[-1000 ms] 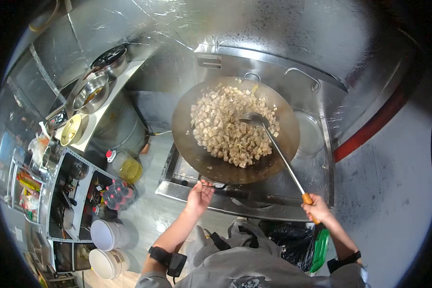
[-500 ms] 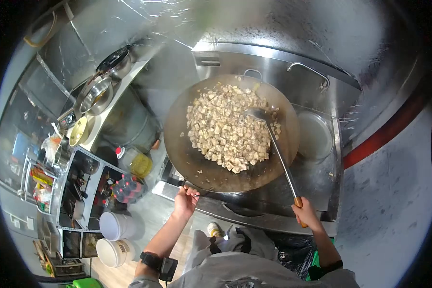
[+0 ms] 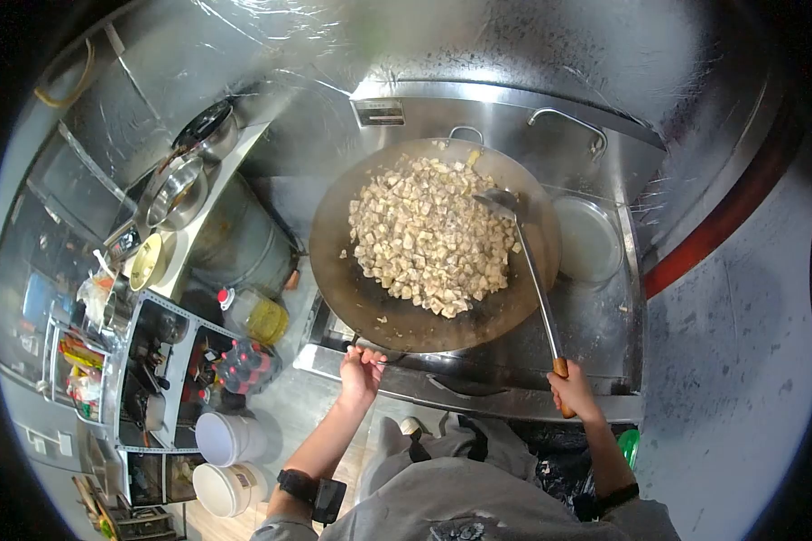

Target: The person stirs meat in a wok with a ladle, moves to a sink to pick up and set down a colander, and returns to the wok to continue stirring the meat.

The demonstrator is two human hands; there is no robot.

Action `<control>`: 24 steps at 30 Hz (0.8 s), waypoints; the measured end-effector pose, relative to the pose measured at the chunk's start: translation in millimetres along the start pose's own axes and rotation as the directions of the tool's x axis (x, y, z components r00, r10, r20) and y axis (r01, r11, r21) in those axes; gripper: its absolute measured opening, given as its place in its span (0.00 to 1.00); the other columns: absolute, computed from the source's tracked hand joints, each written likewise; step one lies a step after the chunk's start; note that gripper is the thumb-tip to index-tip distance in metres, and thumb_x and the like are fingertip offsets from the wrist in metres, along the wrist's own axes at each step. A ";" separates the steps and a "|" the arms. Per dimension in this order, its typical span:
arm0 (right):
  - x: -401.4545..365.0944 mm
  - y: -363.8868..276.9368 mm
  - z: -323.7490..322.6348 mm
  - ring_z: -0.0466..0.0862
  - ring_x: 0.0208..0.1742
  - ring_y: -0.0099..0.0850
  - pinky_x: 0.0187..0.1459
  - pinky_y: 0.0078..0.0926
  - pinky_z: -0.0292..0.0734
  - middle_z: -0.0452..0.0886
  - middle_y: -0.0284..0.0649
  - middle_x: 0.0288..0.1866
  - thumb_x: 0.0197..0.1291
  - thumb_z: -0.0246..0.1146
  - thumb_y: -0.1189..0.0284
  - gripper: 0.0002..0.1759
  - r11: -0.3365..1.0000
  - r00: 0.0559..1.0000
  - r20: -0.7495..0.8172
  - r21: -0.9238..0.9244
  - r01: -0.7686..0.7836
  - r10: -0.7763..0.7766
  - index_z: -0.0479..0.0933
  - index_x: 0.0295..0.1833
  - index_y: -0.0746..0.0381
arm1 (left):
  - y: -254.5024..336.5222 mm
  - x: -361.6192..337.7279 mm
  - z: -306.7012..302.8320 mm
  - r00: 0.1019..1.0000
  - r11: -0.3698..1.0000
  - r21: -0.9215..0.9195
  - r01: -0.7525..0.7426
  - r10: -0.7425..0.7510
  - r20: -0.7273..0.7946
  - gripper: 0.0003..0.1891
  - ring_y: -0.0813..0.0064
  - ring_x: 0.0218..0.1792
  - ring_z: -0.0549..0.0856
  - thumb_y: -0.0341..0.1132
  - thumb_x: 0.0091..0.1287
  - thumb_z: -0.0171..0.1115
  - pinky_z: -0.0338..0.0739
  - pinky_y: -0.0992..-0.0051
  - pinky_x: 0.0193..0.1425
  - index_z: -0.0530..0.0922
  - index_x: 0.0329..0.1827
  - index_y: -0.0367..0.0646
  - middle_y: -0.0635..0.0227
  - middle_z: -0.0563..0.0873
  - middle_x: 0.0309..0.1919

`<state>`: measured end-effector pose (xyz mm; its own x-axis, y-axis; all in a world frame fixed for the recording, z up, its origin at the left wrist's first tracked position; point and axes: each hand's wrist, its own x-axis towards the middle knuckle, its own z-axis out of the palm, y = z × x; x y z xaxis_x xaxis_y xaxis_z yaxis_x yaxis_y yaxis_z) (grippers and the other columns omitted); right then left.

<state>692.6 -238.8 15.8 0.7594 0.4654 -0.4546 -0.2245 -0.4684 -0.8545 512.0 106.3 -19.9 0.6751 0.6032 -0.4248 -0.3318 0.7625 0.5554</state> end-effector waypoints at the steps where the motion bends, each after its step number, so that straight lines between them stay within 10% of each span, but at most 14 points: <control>1: -0.3 0.7 -0.1 0.69 0.09 0.23 0.09 0.22 0.63 0.66 0.34 0.14 0.55 0.55 0.74 0.09 1.000 1.000 -0.002 -0.004 -0.004 0.004 0.61 0.31 0.63 | -0.9 0.3 -1.0 1.000 1.000 -0.004 0.004 -0.004 -0.001 0.15 0.76 0.24 0.68 0.44 0.70 0.33 0.72 0.73 0.37 0.64 0.30 0.47 0.76 0.62 0.17; 24: -1.5 -4.1 7.5 0.68 0.09 0.23 0.09 0.22 0.63 0.67 0.34 0.14 0.54 0.56 0.76 0.08 1.000 0.999 -0.045 -0.015 -0.018 0.018 0.62 0.30 0.63 | -2.4 2.4 -3.7 1.000 0.996 -0.083 -0.014 0.016 0.024 0.16 0.71 0.24 0.71 0.44 0.70 0.35 0.73 0.70 0.38 0.64 0.28 0.46 0.74 0.64 0.16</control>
<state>687.8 -232.0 18.1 0.7821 0.4229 -0.4578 -0.2289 -0.4882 -0.8422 512.0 106.8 -24.8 0.6851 0.6097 -0.3987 -0.3946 0.7706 0.5005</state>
